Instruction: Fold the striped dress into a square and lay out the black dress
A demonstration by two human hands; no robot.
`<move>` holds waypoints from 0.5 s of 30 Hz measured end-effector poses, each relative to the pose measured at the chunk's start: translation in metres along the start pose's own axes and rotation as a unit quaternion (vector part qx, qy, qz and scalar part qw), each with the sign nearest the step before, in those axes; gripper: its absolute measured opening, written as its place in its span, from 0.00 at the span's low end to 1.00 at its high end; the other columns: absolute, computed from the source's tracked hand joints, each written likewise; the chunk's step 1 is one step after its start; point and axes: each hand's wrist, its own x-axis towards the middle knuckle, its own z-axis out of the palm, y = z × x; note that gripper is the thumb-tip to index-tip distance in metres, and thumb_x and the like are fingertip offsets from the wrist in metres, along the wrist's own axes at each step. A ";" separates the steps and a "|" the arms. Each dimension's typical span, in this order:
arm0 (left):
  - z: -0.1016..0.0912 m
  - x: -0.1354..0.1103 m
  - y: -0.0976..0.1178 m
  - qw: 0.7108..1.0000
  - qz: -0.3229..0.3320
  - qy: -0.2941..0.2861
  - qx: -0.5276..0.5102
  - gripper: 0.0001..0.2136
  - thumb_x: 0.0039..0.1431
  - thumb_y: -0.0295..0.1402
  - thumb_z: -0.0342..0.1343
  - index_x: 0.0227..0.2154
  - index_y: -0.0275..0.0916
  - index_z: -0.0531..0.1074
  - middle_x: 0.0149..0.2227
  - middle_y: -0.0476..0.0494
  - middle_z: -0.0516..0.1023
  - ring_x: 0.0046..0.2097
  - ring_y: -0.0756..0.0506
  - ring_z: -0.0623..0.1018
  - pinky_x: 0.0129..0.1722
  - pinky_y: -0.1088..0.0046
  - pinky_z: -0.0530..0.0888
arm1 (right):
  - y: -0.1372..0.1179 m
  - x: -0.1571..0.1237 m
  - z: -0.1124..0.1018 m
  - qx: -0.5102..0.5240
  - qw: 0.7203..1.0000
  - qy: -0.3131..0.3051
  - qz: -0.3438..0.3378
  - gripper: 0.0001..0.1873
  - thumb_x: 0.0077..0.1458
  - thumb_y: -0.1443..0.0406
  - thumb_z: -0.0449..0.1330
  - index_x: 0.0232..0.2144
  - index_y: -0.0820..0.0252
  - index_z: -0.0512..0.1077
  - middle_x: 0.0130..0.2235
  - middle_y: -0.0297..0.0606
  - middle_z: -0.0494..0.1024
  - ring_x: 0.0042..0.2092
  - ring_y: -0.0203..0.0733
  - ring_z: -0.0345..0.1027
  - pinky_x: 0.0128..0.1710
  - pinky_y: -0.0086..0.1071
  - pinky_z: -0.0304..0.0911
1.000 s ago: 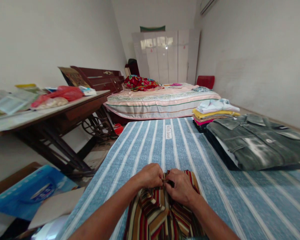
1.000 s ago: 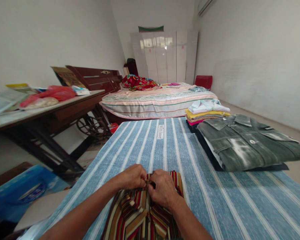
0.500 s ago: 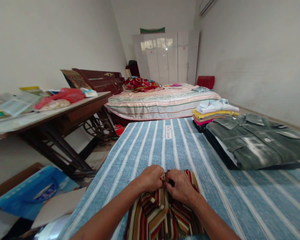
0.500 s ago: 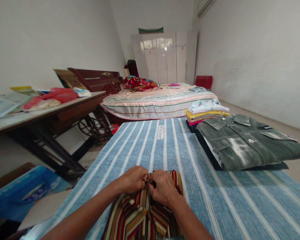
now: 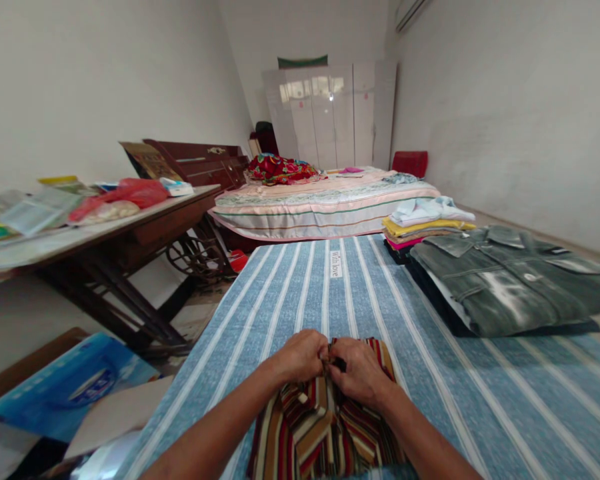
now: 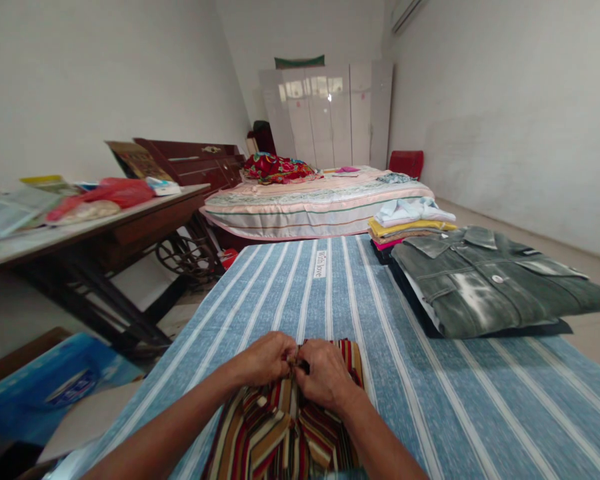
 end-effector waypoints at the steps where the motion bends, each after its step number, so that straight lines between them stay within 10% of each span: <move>1: 0.000 0.000 0.000 1.000 -0.003 -0.001 -0.001 0.04 0.39 0.27 0.52 0.22 0.38 0.70 0.23 0.50 0.72 0.27 0.50 0.69 0.24 0.78 0.59 | 0.000 0.000 0.000 0.005 1.000 0.000 -0.004 0.04 0.47 0.71 0.57 0.27 0.59 0.71 0.29 0.35 0.74 0.34 0.38 0.66 0.33 0.29 0.53; 15: -0.002 0.001 0.005 0.999 -0.016 -0.009 0.035 0.04 0.40 0.30 0.54 0.22 0.38 0.72 0.24 0.49 0.74 0.27 0.49 0.69 0.24 0.77 0.59 | -0.002 0.001 -0.003 0.018 0.999 -0.029 0.003 0.08 0.47 0.70 0.57 0.31 0.58 0.73 0.33 0.36 0.76 0.38 0.40 0.69 0.37 0.29 0.56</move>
